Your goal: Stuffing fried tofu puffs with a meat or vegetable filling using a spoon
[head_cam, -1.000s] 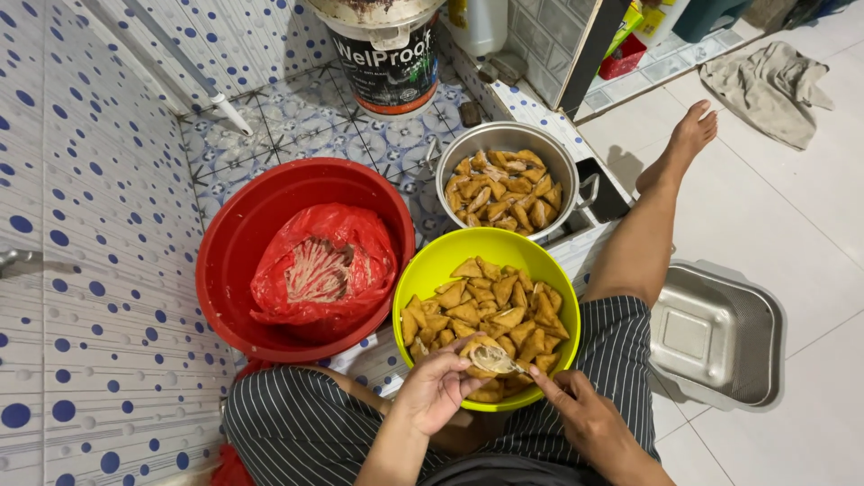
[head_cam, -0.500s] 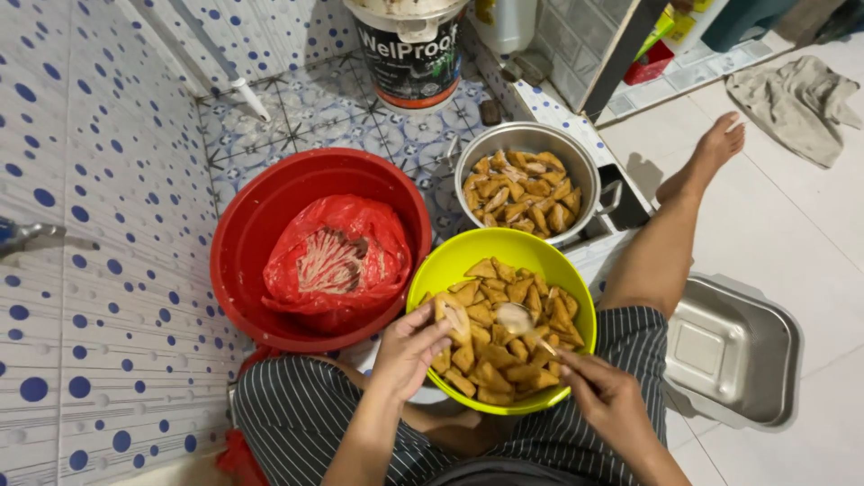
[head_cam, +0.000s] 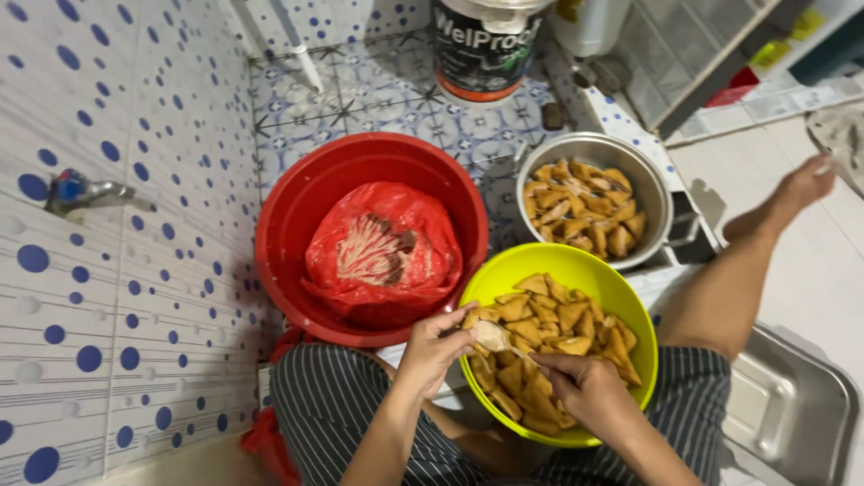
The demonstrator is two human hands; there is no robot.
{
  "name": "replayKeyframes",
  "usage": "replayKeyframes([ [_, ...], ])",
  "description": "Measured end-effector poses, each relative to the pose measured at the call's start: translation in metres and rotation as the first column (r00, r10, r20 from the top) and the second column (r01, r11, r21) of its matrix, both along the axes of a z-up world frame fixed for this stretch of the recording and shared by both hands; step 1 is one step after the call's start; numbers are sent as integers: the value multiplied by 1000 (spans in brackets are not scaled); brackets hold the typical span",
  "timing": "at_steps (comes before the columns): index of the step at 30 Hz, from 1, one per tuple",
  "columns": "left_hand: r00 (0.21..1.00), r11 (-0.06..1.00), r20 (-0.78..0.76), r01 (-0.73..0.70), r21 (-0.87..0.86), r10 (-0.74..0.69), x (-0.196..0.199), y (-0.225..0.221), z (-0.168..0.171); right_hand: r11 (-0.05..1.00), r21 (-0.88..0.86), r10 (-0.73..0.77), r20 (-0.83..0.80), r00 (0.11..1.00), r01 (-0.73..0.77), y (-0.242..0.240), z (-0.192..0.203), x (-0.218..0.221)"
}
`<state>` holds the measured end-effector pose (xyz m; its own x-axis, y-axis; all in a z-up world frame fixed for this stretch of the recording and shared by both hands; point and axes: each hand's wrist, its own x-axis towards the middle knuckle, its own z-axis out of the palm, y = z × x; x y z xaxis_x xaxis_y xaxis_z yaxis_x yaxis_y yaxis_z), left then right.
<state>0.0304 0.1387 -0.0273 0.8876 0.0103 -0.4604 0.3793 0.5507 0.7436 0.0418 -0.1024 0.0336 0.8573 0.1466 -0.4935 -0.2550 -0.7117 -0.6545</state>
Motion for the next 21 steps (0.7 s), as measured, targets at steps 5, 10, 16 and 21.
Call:
replayKeyframes([
  [5,997,998,-69,46,43,-43,17,33,-32,884,-349,358,80,930,-310,41,3,38],
  [10,972,977,-111,-211,-8,209,42,80,-42,670,-604,490,-77,868,-432,98,-25,99],
  [16,724,712,-38,-666,221,689,82,146,-124,418,-843,854,236,464,-340,174,-75,137],
  [21,643,648,-85,-748,147,761,95,154,-110,352,-844,927,254,276,-404,222,-151,171],
])
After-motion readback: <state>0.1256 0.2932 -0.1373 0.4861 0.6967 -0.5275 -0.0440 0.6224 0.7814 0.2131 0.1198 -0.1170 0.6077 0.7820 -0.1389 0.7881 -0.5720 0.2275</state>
